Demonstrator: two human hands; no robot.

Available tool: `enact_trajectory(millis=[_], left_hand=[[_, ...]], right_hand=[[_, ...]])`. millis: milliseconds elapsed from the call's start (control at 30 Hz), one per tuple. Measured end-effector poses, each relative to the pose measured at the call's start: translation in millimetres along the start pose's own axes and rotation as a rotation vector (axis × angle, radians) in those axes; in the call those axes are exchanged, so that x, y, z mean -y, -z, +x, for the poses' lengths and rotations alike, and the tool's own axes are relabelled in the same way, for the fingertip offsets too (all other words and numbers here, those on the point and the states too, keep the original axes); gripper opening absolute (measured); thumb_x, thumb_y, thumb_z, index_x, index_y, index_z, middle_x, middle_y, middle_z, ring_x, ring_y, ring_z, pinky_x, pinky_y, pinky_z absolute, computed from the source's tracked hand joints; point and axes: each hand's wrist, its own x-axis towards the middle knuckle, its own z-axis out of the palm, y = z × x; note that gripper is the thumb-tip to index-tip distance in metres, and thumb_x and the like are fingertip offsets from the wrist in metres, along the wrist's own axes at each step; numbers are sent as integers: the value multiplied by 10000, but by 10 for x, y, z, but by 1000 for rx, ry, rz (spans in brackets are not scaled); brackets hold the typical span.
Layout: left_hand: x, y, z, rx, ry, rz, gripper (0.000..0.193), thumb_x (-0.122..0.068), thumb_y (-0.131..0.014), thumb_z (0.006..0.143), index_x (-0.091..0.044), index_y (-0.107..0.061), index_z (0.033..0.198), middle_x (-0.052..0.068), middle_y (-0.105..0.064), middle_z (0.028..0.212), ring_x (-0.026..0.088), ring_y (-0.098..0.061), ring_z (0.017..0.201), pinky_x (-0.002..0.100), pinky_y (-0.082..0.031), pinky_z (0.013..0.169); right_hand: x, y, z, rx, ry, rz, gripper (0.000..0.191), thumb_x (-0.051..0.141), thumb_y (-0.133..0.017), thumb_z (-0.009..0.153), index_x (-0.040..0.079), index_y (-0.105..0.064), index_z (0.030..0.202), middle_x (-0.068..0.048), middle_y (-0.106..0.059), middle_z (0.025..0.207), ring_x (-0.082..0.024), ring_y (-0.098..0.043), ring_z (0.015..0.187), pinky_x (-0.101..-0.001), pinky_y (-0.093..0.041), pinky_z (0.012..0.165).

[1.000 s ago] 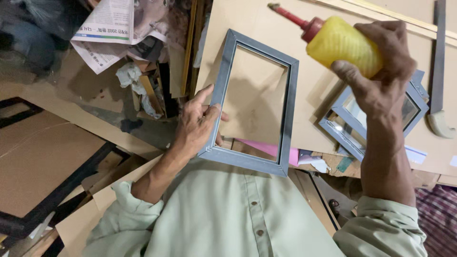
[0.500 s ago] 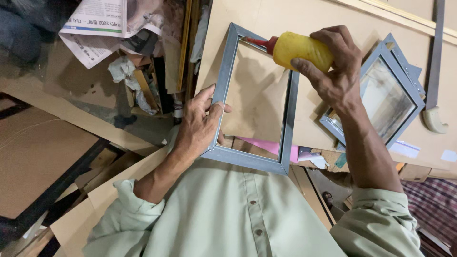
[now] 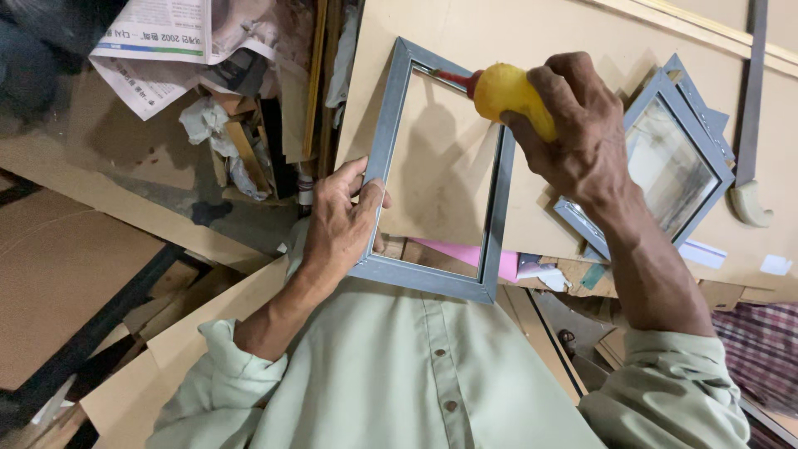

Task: The person applies glue from a yellow squeeze bottle along the inner edges of picture frames with glass panes, then stacks the finished frames on a pile at the workbench. They handle each frame one at a time, repositioning it to reach all sides.

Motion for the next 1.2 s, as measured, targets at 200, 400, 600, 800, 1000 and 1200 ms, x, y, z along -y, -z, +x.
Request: enact_trajectory(millis=[200, 400, 600, 800, 1000, 1200], left_hand=[[15, 1, -30, -8, -35, 33, 259, -126, -537, 967, 52, -613, 1139, 63, -676, 756, 121, -570, 386, 290, -450, 335], [62, -106, -86, -71, -229, 227, 290, -124, -567, 1003, 32, -627, 1240, 95, -693, 819, 174, -634, 570, 323, -516, 497], [140, -285, -231, -182, -594, 577, 338, -78, -616, 1008, 42, -600, 1323, 233, -716, 1083, 356, -729, 904, 407, -590, 785], [218, -328, -279, -148, -703, 644, 336, -50, -617, 1022, 76, -595, 1332, 271, -714, 1144, 417, -729, 989, 440, -592, 841], [280, -287, -241, -131, -774, 646, 325, -64, -617, 1052, 69, -583, 1346, 262, -708, 1166, 394, -736, 993, 431, -602, 869], [375, -210, -214, -82, -712, 613, 266, -90, -622, 1056, 35, -619, 1292, 168, -693, 915, 289, -668, 707, 407, -518, 679]], right_hand=[[-19, 265, -260, 83, -51, -153, 357, 149, -840, 1007, -12, -606, 1223, -185, -597, 1140, -312, -682, 891, -410, -589, 737], [-43, 409, -438, 173, -122, -300, 349, 186, -835, 988, 4, -635, 1209, -176, -605, 1179, -323, -667, 968, -432, -579, 753], [97, 403, -501, 167, -114, -346, 332, 160, -830, 978, -9, -637, 1187, -163, -578, 1130, -324, -634, 1070, -454, -544, 776], [493, 335, -764, 123, -160, -273, 339, 132, -824, 967, -35, -610, 1169, -172, -558, 1168, -330, -616, 1031, -452, -538, 770], [1278, 265, -1254, 141, -305, -152, 362, 110, -819, 895, -20, -617, 1166, -182, -566, 1118, -362, -607, 943, -468, -513, 704], [1745, 248, -1472, 222, -365, 5, 440, 134, -796, 804, -23, -610, 1171, -194, -577, 1107, -384, -619, 927, -479, -530, 712]])
